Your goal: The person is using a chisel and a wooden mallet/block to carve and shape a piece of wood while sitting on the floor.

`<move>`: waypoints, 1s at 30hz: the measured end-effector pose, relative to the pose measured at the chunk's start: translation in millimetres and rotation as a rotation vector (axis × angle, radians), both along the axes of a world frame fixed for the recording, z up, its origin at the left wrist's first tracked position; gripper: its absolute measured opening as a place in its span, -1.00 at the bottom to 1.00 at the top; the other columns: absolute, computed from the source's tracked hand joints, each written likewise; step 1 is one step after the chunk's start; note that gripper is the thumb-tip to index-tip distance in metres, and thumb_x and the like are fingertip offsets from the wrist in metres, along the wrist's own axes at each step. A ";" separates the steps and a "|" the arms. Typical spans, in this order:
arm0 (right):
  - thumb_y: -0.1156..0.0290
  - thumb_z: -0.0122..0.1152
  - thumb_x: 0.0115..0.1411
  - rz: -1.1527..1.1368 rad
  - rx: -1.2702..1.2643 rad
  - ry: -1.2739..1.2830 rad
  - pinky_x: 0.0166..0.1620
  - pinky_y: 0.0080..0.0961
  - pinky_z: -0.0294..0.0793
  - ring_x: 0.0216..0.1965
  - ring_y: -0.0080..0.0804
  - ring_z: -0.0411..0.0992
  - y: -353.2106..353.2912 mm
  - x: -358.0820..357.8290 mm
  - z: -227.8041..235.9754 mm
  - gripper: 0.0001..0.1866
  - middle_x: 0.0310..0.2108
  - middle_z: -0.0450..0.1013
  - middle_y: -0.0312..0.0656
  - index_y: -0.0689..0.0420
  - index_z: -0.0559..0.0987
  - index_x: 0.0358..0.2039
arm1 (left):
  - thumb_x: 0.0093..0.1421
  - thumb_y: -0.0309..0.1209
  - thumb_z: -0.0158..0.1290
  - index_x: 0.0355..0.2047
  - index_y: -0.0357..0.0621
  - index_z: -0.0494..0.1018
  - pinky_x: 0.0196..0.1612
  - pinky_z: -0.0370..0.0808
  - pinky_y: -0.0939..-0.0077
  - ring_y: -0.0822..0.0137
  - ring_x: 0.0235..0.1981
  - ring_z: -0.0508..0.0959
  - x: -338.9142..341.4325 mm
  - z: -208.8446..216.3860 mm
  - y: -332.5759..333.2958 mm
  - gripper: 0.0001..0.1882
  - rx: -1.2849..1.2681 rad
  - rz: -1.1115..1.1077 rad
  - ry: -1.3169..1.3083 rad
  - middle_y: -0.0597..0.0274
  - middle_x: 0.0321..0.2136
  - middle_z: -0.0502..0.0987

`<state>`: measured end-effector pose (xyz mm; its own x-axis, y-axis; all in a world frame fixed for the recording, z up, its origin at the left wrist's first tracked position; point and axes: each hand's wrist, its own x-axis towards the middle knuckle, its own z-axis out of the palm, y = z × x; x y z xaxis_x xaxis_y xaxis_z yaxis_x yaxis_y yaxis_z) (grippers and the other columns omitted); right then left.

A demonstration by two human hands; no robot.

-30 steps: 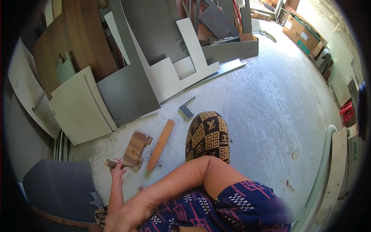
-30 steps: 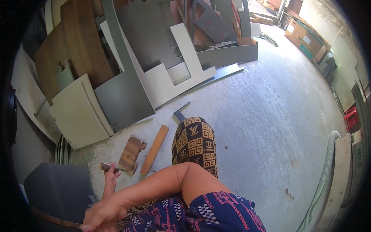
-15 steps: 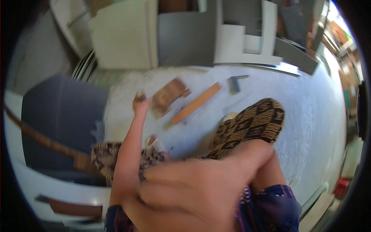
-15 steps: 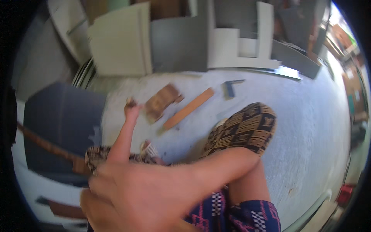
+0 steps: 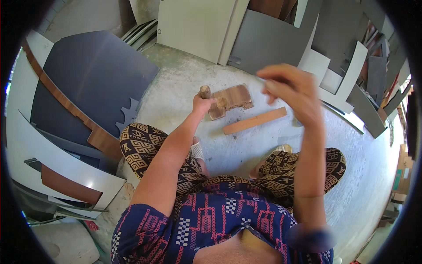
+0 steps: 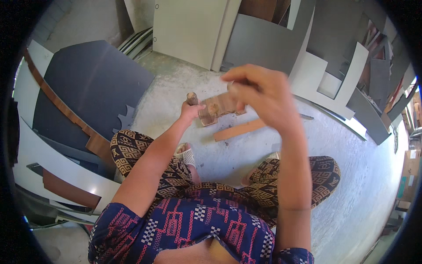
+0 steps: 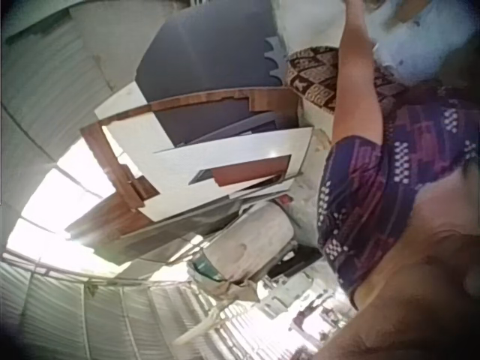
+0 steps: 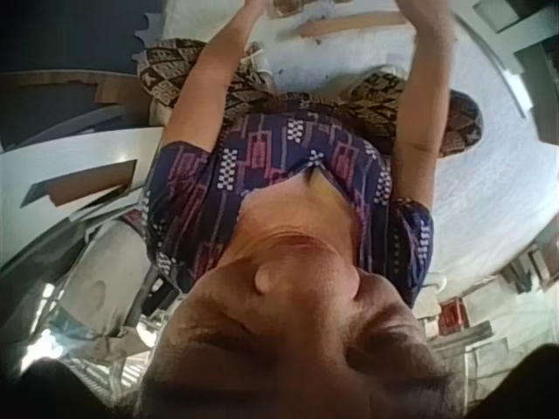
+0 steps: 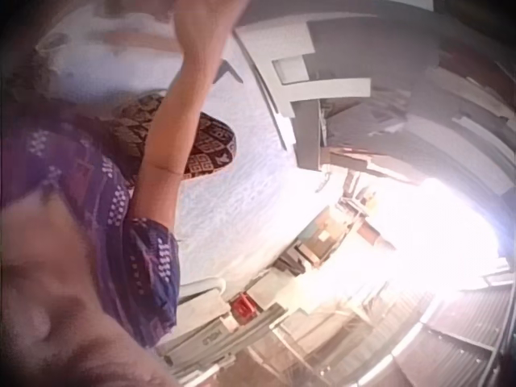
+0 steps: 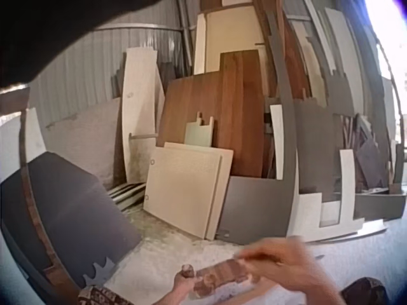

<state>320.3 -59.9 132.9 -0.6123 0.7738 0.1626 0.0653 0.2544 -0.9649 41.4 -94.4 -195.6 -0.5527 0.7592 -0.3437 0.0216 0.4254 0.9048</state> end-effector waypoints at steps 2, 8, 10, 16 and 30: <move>0.48 0.13 0.10 -0.235 -0.217 -0.246 -0.52 -0.58 0.40 -0.65 -0.56 0.39 37.7 -7.0 -83.6 -0.85 -0.65 0.45 -0.22 0.30 0.58 -0.42 | -0.10 -0.46 0.32 -0.32 -0.13 0.48 -0.56 0.43 0.55 0.46 -0.55 0.47 14.8 16.7 7.6 -0.68 0.026 -0.015 -0.113 0.28 -0.46 0.52; 0.10 0.18 0.15 -0.215 -0.624 -0.778 -0.70 -0.32 0.43 -0.69 -0.21 0.49 8.3 9.6 -294.5 -0.29 -0.41 0.49 0.03 0.10 0.17 0.23 | -0.09 -0.44 0.32 -0.29 -0.18 0.48 -0.39 0.46 0.43 0.39 -0.42 0.52 10.8 28.3 20.3 -0.65 0.136 0.052 -0.239 0.20 -0.38 0.56; 0.08 0.15 0.14 -0.210 -0.664 -0.762 -0.71 -0.28 0.45 -0.68 -0.12 0.50 -6.6 8.5 -321.4 -0.18 -0.25 0.51 0.08 0.03 0.02 0.32 | -0.09 -0.42 0.33 -0.30 -0.19 0.48 -0.37 0.47 0.43 0.40 -0.42 0.52 12.9 32.8 29.5 -0.65 0.206 0.027 -0.234 0.20 -0.38 0.56; 0.01 0.15 0.13 -0.136 -0.671 -0.867 -0.69 -0.31 0.49 -0.64 -0.02 0.51 -16.3 -1.8 -318.7 -0.11 0.00 0.38 0.18 0.01 -0.05 0.35 | -0.07 -0.42 0.33 -0.35 -0.10 0.44 -0.53 0.43 0.56 0.51 -0.55 0.47 22.5 58.9 44.7 -0.69 0.314 -0.076 0.046 0.34 -0.51 0.51; 0.09 0.42 -0.08 -0.759 -0.355 -0.517 -0.44 -0.34 0.47 -0.48 -0.27 0.47 -71.7 -8.1 -396.7 -0.43 -0.38 0.49 -0.06 0.12 0.46 -0.12 | -0.13 -0.32 0.37 -0.36 -0.28 0.53 -0.24 0.52 0.41 0.32 -0.37 0.59 61.5 41.4 50.9 -0.62 0.204 -0.255 -0.041 0.12 -0.39 0.61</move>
